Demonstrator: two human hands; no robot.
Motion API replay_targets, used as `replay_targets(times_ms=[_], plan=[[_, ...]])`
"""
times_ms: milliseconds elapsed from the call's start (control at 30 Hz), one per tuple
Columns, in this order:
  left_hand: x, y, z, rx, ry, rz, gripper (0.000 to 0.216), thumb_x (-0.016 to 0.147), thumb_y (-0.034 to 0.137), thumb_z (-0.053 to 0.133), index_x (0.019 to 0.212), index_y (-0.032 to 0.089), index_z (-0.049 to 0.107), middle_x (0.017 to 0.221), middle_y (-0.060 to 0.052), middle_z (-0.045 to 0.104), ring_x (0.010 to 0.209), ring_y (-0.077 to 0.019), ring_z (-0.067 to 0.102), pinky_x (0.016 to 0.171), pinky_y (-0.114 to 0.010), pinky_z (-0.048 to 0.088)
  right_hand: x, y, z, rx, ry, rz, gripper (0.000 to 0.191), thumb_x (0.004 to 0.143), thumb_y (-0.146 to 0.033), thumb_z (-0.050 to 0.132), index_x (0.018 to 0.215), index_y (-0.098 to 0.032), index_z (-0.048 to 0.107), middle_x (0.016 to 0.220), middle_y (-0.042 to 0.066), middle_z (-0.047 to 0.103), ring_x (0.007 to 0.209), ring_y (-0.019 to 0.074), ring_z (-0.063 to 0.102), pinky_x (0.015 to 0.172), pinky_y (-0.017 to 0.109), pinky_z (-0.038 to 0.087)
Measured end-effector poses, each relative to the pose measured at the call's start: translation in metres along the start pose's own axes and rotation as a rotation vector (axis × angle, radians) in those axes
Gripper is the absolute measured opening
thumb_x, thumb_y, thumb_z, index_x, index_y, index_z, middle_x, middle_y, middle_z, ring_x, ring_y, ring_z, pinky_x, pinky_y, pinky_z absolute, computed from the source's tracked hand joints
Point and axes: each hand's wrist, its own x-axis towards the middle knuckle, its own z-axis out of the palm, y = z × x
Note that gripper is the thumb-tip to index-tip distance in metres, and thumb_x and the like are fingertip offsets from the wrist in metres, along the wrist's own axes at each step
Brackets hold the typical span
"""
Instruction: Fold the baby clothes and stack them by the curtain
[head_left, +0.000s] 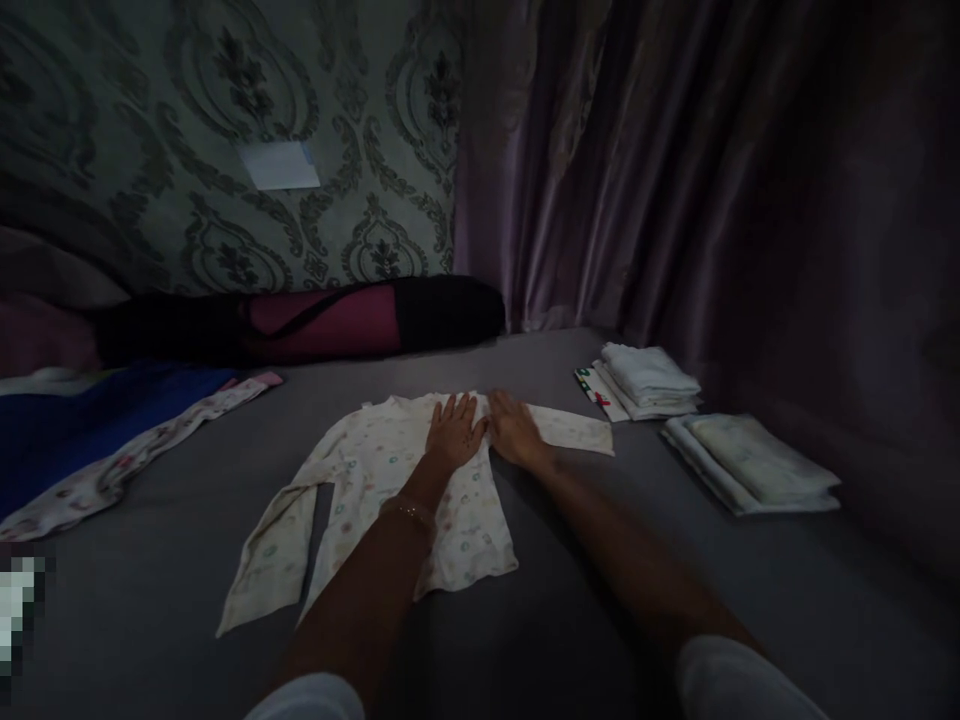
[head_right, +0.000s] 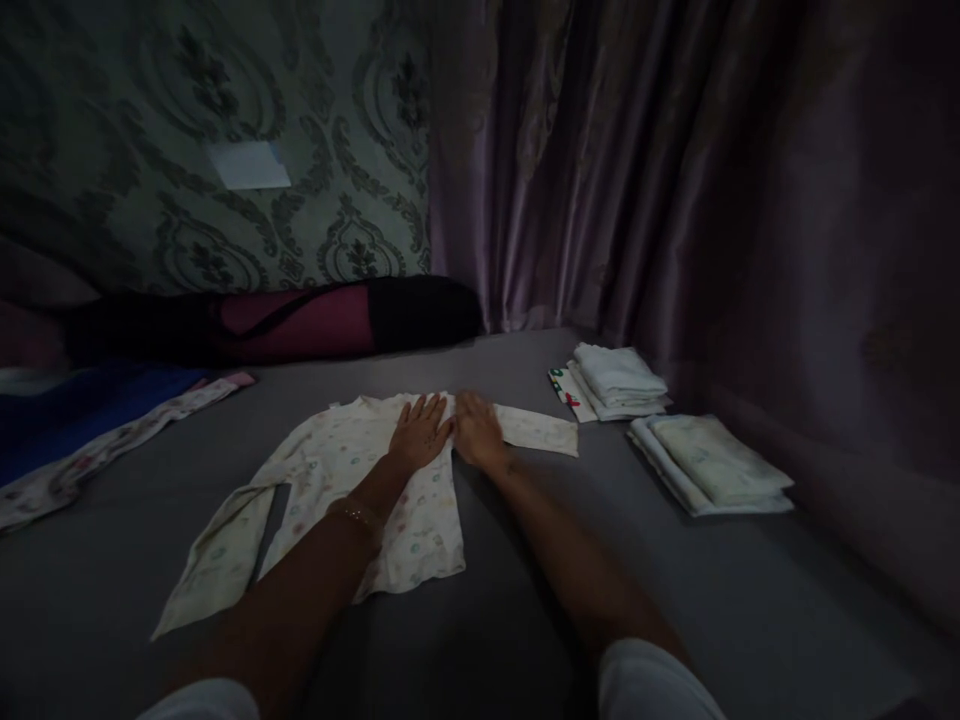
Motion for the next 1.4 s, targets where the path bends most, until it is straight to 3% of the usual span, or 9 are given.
replay_targets(times_ms=[67,167,400,800,967,1200,1300,1400], plan=[[0.0,0.0,-0.001,0.031,-0.038,0.006,0.055,0.094,0.034,0.024,0.146,0.018,0.032,0.153,-0.006,0.028,0.142,-0.0286,0.02,0.115,-0.051,0.013,0.005,-0.018,0.014,0.075,-0.038,0.012,0.054,0.097,-0.03,0.02,0.145,-0.006,0.031,0.151,0.013,0.031,0.139,0.0221,0.024,0.113,0.036,0.013],[-0.001,0.0,-0.001,0.058,-0.048,0.007,0.056,0.093,0.029,0.024,0.147,0.016,0.031,0.154,-0.006,0.027,0.142,-0.0284,0.02,0.115,-0.05,0.014,0.004,-0.023,0.025,0.126,-0.096,0.072,0.058,0.098,-0.037,0.015,0.147,-0.008,0.026,0.152,0.011,0.029,0.141,0.0206,0.021,0.114,0.035,0.012],[-0.001,0.002,0.0,0.046,0.013,-0.005,0.06,0.094,0.048,0.023,0.145,0.019,0.034,0.151,-0.007,0.033,0.14,-0.0299,0.025,0.114,-0.052,0.016,-0.02,0.007,0.022,0.016,-0.094,0.208,0.066,0.096,-0.048,0.017,0.147,-0.008,0.027,0.154,0.015,0.022,0.143,0.0271,0.015,0.114,0.046,0.008],[-0.002,0.005,-0.008,0.065,-0.044,-0.016,0.063,0.095,0.05,0.017,0.145,0.017,0.033,0.152,-0.007,0.031,0.141,-0.0297,0.022,0.114,-0.051,0.016,-0.055,0.049,0.001,-0.077,-0.144,0.509,0.071,0.095,-0.053,0.021,0.148,-0.006,0.023,0.154,0.021,0.018,0.142,0.0343,0.012,0.111,0.053,0.006],[-0.003,0.004,-0.006,0.069,-0.036,-0.002,0.064,0.095,0.051,0.016,0.145,0.016,0.033,0.152,-0.007,0.032,0.14,-0.0297,0.024,0.114,-0.05,0.016,-0.073,0.062,-0.009,-0.068,-0.139,0.562,0.069,0.095,-0.055,0.02,0.149,-0.013,0.023,0.154,0.021,0.018,0.141,0.0369,0.01,0.11,0.055,0.006],[-0.003,0.008,-0.013,0.051,-0.077,-0.02,0.064,0.095,0.049,0.018,0.146,0.013,0.031,0.153,-0.009,0.029,0.141,-0.0305,0.021,0.114,-0.051,0.014,-0.087,0.074,-0.008,-0.095,-0.073,0.544,0.066,0.095,-0.053,0.023,0.148,-0.014,0.027,0.153,0.019,0.021,0.141,0.0351,0.013,0.111,0.048,0.01],[-0.002,0.007,-0.019,-0.045,-0.13,-0.038,0.063,0.094,0.049,0.024,0.146,0.014,0.032,0.153,-0.009,0.028,0.143,-0.0293,0.017,0.115,-0.05,0.01,-0.085,0.075,-0.007,-0.116,-0.107,0.552,0.064,0.096,-0.051,0.024,0.148,-0.013,0.026,0.153,0.019,0.022,0.141,0.0358,0.015,0.11,0.047,0.012],[-0.002,-0.002,-0.028,-0.282,-0.147,-0.03,0.059,0.093,0.049,0.034,0.143,0.017,0.037,0.153,-0.009,0.029,0.143,-0.0246,0.017,0.116,-0.045,0.011,-0.077,0.079,-0.009,-0.147,-0.149,0.549,0.065,0.095,-0.05,0.023,0.147,-0.012,0.028,0.151,0.021,0.025,0.139,0.0365,0.02,0.108,0.049,0.017]])
